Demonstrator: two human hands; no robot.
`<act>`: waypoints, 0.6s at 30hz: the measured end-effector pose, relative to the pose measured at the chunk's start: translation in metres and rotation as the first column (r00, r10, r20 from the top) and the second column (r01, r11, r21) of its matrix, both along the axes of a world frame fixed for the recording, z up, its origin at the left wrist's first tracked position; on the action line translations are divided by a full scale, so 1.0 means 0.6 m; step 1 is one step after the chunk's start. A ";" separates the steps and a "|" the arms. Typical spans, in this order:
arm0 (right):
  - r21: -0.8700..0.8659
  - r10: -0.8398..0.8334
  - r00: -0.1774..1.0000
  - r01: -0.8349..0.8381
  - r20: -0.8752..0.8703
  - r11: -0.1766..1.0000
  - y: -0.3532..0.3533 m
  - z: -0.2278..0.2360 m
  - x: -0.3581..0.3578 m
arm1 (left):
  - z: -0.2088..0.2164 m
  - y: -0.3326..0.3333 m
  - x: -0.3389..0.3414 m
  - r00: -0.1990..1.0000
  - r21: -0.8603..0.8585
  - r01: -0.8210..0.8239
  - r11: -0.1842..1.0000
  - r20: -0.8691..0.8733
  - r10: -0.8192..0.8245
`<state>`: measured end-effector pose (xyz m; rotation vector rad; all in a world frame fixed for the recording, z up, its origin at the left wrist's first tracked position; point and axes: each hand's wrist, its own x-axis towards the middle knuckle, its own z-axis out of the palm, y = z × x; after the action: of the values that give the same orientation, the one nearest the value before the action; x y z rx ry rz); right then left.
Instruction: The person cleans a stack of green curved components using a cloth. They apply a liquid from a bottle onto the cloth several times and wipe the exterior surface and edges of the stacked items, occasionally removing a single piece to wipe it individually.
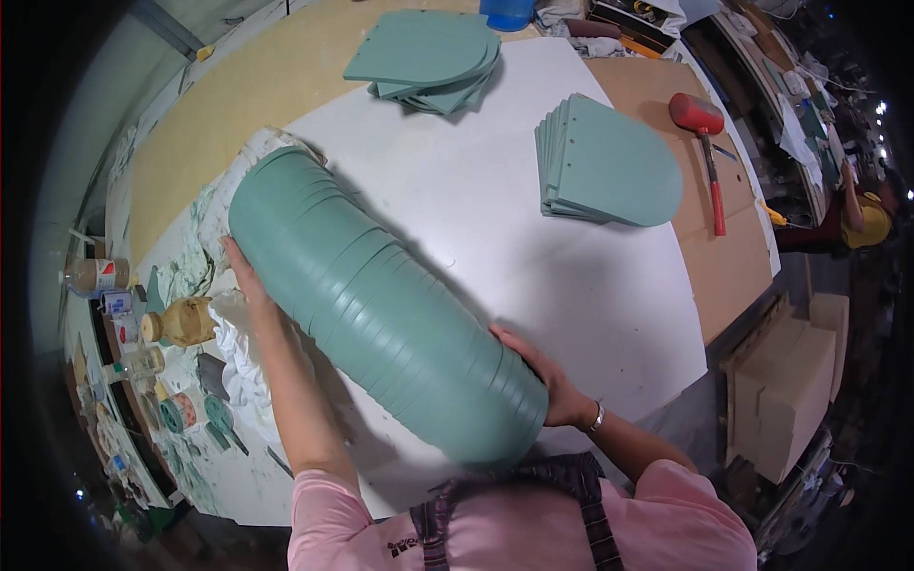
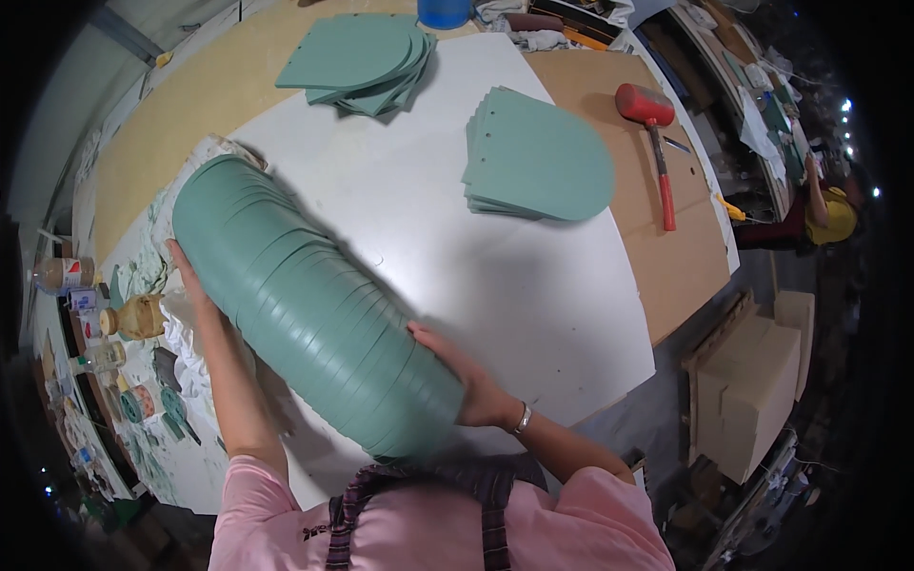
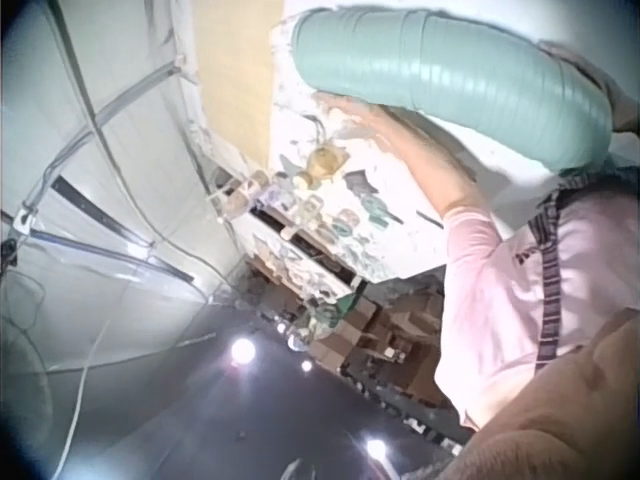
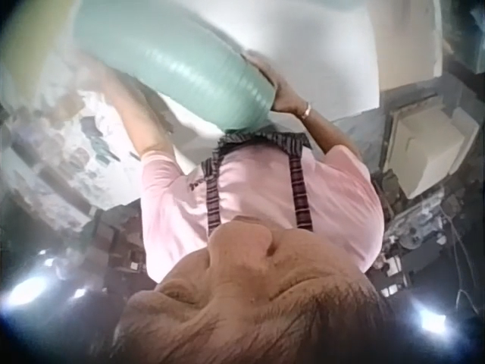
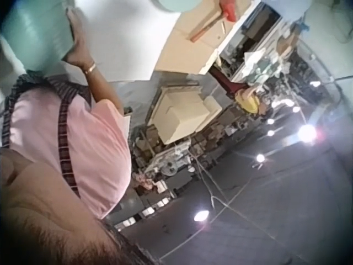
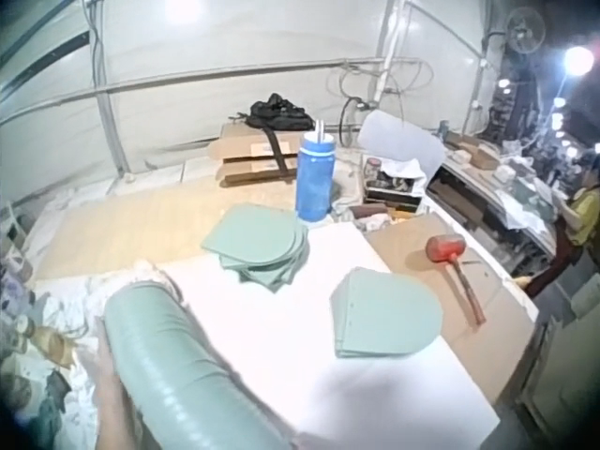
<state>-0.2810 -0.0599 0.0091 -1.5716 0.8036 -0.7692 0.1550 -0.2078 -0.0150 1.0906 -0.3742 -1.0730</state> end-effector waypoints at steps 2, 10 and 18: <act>-0.007 0.023 0.999 -0.023 0.024 1.000 0.002 -0.004 0.007 | -0.022 0.012 0.048 0.985 -0.018 -0.028 0.999 0.171 0.030; -0.003 0.055 0.998 -0.055 0.006 0.998 -0.011 0.000 -0.006 | 0.079 0.153 -0.010 0.195 0.104 -0.121 0.987 0.978 -0.080; 0.144 0.186 0.959 -0.219 0.212 0.965 -0.081 0.043 -0.023 | 0.073 0.304 0.009 -0.404 0.271 -0.541 0.796 0.747 -0.528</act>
<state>-0.2946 -0.1086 0.0348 -1.3791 0.5368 -0.6772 0.1604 -0.0255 0.0288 2.6336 -1.5782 0.4613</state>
